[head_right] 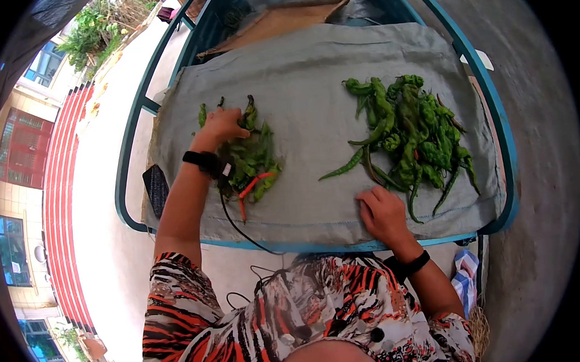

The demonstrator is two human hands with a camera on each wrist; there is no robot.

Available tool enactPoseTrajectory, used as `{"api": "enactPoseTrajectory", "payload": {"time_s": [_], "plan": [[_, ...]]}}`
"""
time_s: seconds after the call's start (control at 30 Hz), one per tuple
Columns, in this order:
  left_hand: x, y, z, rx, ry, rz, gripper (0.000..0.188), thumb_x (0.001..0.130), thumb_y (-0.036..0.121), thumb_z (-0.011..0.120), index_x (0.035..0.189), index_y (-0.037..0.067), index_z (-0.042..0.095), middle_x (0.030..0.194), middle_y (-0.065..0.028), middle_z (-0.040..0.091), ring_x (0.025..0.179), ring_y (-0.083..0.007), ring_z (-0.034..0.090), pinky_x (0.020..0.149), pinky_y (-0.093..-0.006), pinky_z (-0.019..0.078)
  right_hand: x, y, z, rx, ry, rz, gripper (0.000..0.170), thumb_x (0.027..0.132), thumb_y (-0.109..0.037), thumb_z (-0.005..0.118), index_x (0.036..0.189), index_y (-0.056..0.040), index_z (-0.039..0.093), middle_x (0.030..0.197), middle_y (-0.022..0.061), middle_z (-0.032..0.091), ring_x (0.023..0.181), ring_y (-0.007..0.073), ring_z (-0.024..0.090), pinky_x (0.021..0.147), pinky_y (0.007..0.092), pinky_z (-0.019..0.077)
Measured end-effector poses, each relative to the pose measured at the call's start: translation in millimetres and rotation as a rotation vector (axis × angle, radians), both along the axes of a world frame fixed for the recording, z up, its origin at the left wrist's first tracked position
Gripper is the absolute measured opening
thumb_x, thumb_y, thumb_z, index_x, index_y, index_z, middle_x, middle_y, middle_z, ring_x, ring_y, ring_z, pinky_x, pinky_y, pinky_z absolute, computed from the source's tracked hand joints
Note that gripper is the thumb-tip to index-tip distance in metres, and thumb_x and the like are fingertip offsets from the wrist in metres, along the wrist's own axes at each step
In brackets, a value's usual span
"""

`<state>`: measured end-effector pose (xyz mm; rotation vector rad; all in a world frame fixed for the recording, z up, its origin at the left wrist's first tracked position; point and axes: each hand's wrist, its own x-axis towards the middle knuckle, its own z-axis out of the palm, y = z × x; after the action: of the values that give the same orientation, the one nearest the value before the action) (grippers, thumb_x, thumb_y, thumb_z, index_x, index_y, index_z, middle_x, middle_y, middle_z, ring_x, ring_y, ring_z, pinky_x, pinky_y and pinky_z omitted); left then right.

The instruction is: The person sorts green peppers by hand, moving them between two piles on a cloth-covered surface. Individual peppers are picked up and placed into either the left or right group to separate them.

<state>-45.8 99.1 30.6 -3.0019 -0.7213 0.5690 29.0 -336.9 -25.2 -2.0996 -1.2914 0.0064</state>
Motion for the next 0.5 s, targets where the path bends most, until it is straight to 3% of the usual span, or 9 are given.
{"api": "enactPoseTrajectory", "payload": {"time_s": [0.1,0.2,0.4,0.5], "plan": [[-3.7,-11.9,12.0,-0.141,-0.059,0.020,0.045,0.076,0.024,0.076,0.116,0.011,0.059,0.106,-0.0153,0.067,0.103,-0.0401,0.062,0.088,-0.0484,0.0477,-1.7,0.7,0.8,-0.001,-0.009,-0.001,0.018,0.079,-0.006,0.066,0.096,-0.0124,0.065,0.084,0.0079,0.056,0.075,0.0312,0.059,0.064,0.0422,0.0469],[-15.2,-17.6,-11.6,-0.181,-0.177,-0.071,0.041,0.077,0.007,0.068,0.117,0.011,0.059,0.105,-0.0164,0.066,0.101,-0.0407,0.062,0.085,-0.0466,0.0499,-2.5,0.4,1.4,0.007,-0.010,-0.009,0.017,0.080,-0.006,0.066,0.096,-0.0124,0.065,0.084,0.0076,0.056,0.075,0.0311,0.059,0.064,0.0420,0.0468],[-35.8,-23.1,-6.2,-0.167,-0.451,-0.148,0.038,0.080,0.000,0.061,0.117,0.010,0.059,0.110,-0.0161,0.067,0.107,-0.0393,0.061,0.086,-0.0459,0.0501,-1.4,0.0,2.6,-0.001,-0.010,-0.008,0.016,0.081,-0.006,0.066,0.096,-0.0123,0.065,0.083,0.0077,0.055,0.076,0.0310,0.059,0.064,0.0420,0.0469],[-37.0,-26.9,16.2,-0.196,-0.817,-0.115,0.034,0.086,0.001,0.061,0.118,0.008,0.060,0.109,-0.0143,0.068,0.103,-0.0328,0.065,0.086,-0.0387,0.0514,-0.9,0.2,1.0,-0.009,-0.017,-0.010,0.015,0.081,-0.006,0.066,0.095,-0.0120,0.065,0.083,0.0080,0.056,0.076,0.0308,0.060,0.063,0.0424,0.0470]]}}
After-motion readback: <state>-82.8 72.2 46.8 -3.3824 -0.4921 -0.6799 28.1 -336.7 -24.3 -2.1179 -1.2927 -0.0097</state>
